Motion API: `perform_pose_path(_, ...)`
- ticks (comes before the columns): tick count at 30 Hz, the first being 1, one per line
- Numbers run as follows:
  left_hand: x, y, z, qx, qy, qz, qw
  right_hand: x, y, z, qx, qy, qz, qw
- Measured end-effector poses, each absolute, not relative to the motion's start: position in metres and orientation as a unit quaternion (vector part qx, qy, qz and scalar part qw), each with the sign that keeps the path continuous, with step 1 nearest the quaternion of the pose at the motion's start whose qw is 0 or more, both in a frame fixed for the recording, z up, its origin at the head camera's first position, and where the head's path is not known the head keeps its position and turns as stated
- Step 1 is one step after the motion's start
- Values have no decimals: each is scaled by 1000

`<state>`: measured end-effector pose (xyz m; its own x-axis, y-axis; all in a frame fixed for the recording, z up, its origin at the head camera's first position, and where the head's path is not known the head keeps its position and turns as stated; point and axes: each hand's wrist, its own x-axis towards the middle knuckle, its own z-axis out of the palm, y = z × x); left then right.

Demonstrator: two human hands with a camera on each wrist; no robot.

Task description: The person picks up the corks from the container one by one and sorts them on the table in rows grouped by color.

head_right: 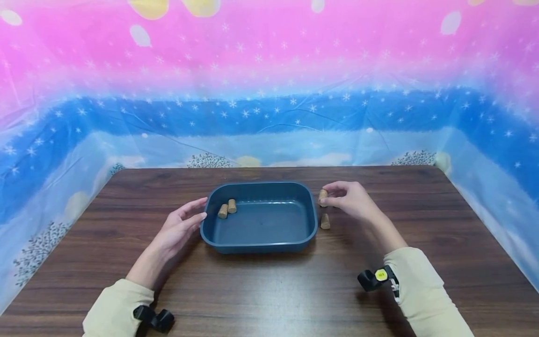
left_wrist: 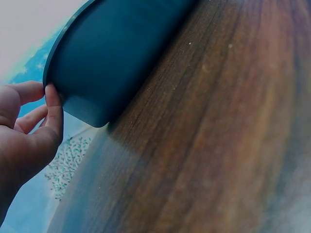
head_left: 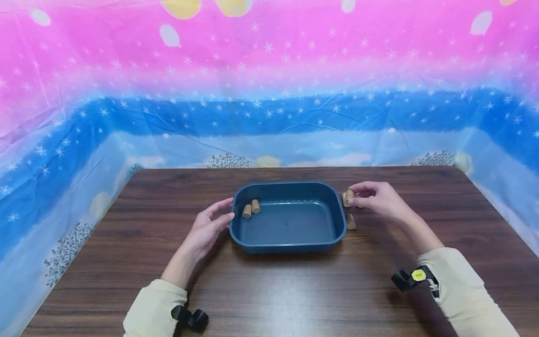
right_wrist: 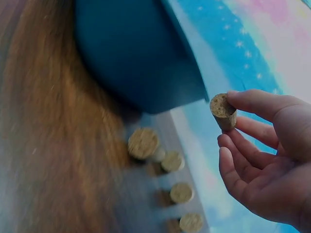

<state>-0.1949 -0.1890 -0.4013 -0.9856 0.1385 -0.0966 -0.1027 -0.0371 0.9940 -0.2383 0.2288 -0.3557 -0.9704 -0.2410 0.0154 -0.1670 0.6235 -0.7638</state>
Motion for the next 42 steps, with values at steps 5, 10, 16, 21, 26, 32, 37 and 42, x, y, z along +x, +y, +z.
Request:
perform_pose_path(5,-195,-189,-400,13,689,720,83,-238,241,-365,-108,900,-419,55)
perform_pose_path(10,-195,-190,-400,12,693,716,86,-234,252,-376,-111,891,-435,70)
perform_pose_path(16,-194,-189,-402,13,690,719,86,-230,263,-387,-103,891,-435,81)
perform_pose_path(21,-193,-189,-401,13,692,717,85,-230,270,-394,-108,891,-432,91)
perform_pose_path(26,-193,-189,-400,14,688,721,86,-230,274,-397,-110,885,-442,98)
perform_pose_path(32,-193,-189,-401,17,687,721,84,-228,276,-401,-110,886,-439,99)
perform_pose_path(37,-193,-189,-400,18,688,721,83,-228,276,-403,-100,890,-433,97)
perform_pose_path(42,-193,-189,-400,18,689,719,84,-229,276,-404,-102,889,-436,100)
